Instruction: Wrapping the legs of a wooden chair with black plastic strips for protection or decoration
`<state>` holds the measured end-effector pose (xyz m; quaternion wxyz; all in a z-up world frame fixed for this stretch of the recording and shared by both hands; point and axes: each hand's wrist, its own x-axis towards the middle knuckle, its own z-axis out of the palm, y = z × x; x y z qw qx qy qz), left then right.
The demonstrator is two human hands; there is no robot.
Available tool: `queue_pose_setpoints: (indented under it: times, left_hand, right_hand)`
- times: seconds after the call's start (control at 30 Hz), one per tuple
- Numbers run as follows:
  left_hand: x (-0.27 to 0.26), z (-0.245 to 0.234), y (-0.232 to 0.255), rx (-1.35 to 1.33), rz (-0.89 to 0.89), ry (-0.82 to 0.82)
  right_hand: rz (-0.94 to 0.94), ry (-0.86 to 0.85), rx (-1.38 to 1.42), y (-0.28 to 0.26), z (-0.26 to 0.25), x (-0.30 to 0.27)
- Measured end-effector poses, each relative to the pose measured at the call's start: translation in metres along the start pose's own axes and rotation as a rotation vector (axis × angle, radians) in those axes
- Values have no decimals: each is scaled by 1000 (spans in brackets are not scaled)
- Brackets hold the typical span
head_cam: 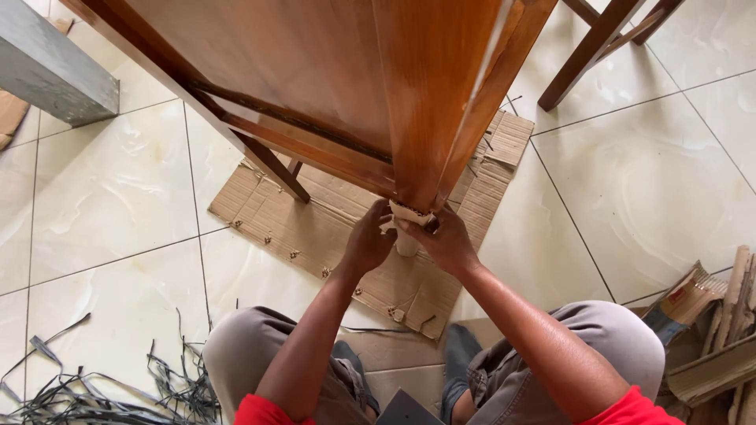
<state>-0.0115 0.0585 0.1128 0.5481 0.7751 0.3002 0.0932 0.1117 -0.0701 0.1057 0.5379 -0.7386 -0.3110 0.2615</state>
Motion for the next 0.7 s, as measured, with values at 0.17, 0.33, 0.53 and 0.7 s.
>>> queue_pose_setpoints:
  times: [0.17, 0.33, 0.53, 0.7]
  left_hand:
    - [15, 9, -17, -490, 12, 45]
    - [20, 17, -16, -607, -125, 51]
    - [23, 21, -5, -676, -85, 87]
    - [26, 23, -11, -769, -29, 169]
  right_hand:
    - [-102, 73, -55, -2, 9, 0]
    - [-184, 148, -79, 8, 14, -1]
    - [-143, 81, 97, 3, 12, -2]
    - [-120, 63, 142, 0, 12, -4]
